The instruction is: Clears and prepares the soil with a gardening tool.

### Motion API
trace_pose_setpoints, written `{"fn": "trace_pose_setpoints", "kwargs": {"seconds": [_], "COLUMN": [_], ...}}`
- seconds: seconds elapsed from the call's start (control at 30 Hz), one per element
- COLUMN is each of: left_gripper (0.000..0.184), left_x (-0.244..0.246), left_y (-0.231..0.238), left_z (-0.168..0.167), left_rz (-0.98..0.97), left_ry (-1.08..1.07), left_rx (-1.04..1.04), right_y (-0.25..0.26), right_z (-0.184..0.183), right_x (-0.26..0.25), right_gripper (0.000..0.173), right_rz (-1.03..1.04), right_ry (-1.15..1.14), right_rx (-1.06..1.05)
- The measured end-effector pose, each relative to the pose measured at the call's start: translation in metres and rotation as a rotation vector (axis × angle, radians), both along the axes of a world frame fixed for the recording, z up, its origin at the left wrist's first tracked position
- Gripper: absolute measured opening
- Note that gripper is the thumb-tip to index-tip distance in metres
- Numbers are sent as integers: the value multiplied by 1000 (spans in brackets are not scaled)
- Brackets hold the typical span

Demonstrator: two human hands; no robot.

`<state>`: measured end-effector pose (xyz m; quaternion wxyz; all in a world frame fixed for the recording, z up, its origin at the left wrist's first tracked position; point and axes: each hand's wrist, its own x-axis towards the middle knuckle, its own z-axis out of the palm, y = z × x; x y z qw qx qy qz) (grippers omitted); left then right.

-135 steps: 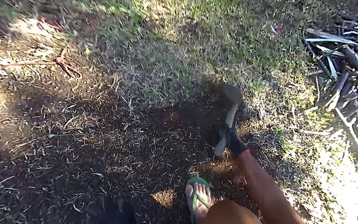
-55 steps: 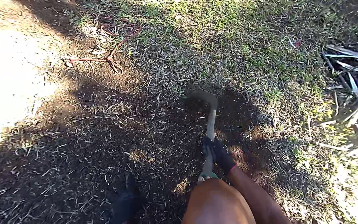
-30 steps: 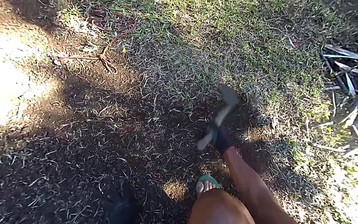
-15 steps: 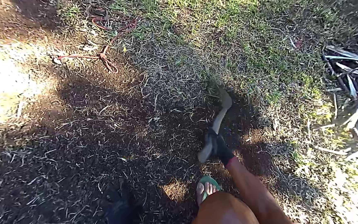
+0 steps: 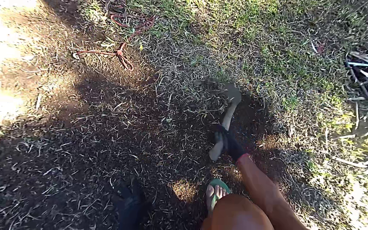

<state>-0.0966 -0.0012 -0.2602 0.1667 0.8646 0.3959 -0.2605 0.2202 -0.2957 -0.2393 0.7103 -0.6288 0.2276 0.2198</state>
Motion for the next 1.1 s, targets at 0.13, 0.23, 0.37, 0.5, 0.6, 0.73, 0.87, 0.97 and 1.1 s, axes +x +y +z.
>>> {"fn": "trace_pose_setpoints", "kwargs": {"seconds": [0.13, 0.23, 0.37, 0.5, 0.6, 0.73, 0.87, 0.97, 1.1], "left_gripper": [134, 132, 133, 134, 135, 133, 137, 137, 136], "left_x": [-4, -3, -2, -3, -3, -4, -1, 2, 3], "left_y": [2, 0, 0, 2, 1, 1, 2, 2, 2], "left_z": [-5, -1, 0, -2, -3, -1, -6, -6, -5], "left_rz": [-15, -16, 9, 4, -7, -2, 2, 14, 7], "left_ry": [-48, -33, -35, -44, -37, -28, 3, 1, 10], "left_rx": [10, -1, -23, -17, 3, 1, 5, -10, -9], "right_y": [-41, -30, 15, -5, -47, -49, -10, -2, -56], "right_z": [23, 26, 1, 22, 46, 62, 18, -7, 25], "right_x": [2, 26, 10, -8, -4, 18, 13, -47, -54], "right_gripper": [28, 31, 36, 30, 38, 25, 37, 29, 26], "right_rz": [-22, -289, -111, 126, 221, -127, -253, -26, -78], "right_ry": [-133, -201, -132, -35, -124, -234, -207, 23, 10], "right_rx": [-162, -26, 51, -116, -279, -113, 96, 86, -55]}}
